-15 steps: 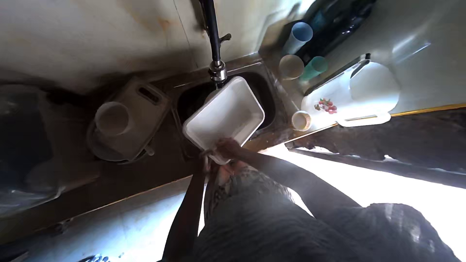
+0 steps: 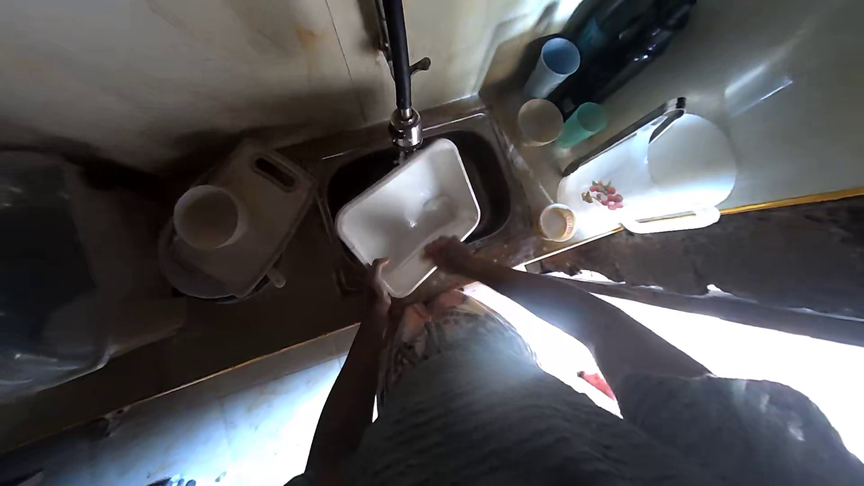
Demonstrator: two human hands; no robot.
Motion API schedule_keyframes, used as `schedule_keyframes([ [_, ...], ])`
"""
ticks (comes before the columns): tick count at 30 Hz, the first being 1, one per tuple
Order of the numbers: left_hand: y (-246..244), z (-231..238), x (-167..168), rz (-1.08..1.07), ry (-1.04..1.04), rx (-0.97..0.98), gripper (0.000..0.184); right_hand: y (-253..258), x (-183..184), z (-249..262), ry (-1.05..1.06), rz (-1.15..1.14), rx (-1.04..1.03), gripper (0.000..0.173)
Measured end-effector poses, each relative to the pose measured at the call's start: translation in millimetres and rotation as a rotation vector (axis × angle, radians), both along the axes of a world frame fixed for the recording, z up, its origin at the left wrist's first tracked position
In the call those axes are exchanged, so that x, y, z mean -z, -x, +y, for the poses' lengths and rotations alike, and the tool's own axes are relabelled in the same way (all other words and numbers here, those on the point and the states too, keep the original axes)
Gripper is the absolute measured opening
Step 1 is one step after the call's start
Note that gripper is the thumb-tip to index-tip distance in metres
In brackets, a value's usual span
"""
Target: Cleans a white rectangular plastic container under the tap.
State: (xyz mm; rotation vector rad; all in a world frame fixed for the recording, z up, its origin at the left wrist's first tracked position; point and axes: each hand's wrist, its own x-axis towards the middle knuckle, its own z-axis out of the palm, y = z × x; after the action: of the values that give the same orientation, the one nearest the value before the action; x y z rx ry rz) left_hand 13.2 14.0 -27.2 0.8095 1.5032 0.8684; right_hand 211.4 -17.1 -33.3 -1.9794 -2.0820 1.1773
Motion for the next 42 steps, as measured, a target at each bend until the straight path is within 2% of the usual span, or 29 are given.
schedule_keyframes([
  [2,0,0,-12,-0.01,0.02,-0.032,0.038,-17,1,14,0.167,-0.151,0.082,0.046],
  [4,-2,0,-21,-0.003,0.035,-0.026,0.039,8,-2,15,0.189,-0.078,0.143,0.063],
  [5,-4,-4,-23,0.03,0.049,0.029,0.038,31,-4,10,0.157,0.009,0.134,0.063],
  [7,-2,-11,-38,0.231,0.048,0.298,0.04,71,-22,0,0.152,0.217,0.069,0.041],
  [8,-4,-10,-47,0.285,0.04,0.323,0.039,77,-32,-1,0.139,0.264,0.026,0.036],
  [10,-10,-4,-54,0.082,0.12,0.091,0.036,60,-32,-9,0.036,0.289,-0.041,0.032],
  [11,-9,-1,-45,-0.006,0.133,-0.011,0.037,39,-24,-13,-0.021,0.254,-0.069,0.029],
  [13,-1,6,-21,-0.01,0.046,-0.098,0.041,-16,2,-13,-0.138,0.115,-0.038,0.022],
  [14,4,9,-12,0.012,-0.002,-0.096,0.043,-40,12,-9,-0.127,0.013,0.006,0.023],
  [15,7,11,-11,0.03,-0.029,-0.076,0.041,-54,14,-5,-0.075,-0.082,0.046,0.028],
  [17,7,19,-17,0.071,-0.009,-0.029,0.039,-44,6,1,0.065,-0.145,0.081,0.044],
  [19,9,30,-18,0.101,0.057,-0.006,0.043,-7,-7,-1,0.096,-0.047,0.035,0.064],
  [20,13,36,-25,0.099,0.097,0.024,0.045,5,-9,-4,0.059,0.021,-0.039,0.064],
  [22,25,48,-42,0.058,0.187,0.092,0.043,3,-12,-6,-0.024,0.108,-0.172,0.053],
  [25,34,69,-54,0.027,0.258,0.167,0.033,-35,-16,-2,-0.059,-0.017,-0.191,0.036],
  [28,26,78,-56,-0.104,0.202,0.136,0.034,-46,-49,7,0.04,-0.099,-0.218,0.035],
  [31,-4,52,-49,-0.272,0.252,0.13,0.046,-10,-78,10,0.085,-0.06,-0.057,0.045],
  [32,-18,33,-50,-0.23,0.256,0.186,0.044,9,-87,12,0.115,-0.033,0.02,0.046],
  [33,-28,14,-51,-0.094,0.217,0.262,0.035,27,-93,15,0.129,0.013,0.091,0.045],
  [34,-25,0,-56,0.037,0.163,0.399,0.035,43,-101,19,0.145,0.056,0.144,0.044],
  [36,-9,2,-63,0.304,0.045,0.636,0.042,55,-102,17,0.195,0.152,0.125,0.049],
  [37,-2,13,-59,0.32,-0.048,0.664,0.043,53,-97,11,0.196,0.182,0.051,0.052],
  [39,-2,41,-51,0.213,0.01,0.491,0.047,41,-79,-1,0.093,0.176,-0.138,0.046],
  [42,-12,50,-53,0.081,0.125,0.361,0.06,34,-59,-3,-0.117,0.153,-0.226,0.031],
])
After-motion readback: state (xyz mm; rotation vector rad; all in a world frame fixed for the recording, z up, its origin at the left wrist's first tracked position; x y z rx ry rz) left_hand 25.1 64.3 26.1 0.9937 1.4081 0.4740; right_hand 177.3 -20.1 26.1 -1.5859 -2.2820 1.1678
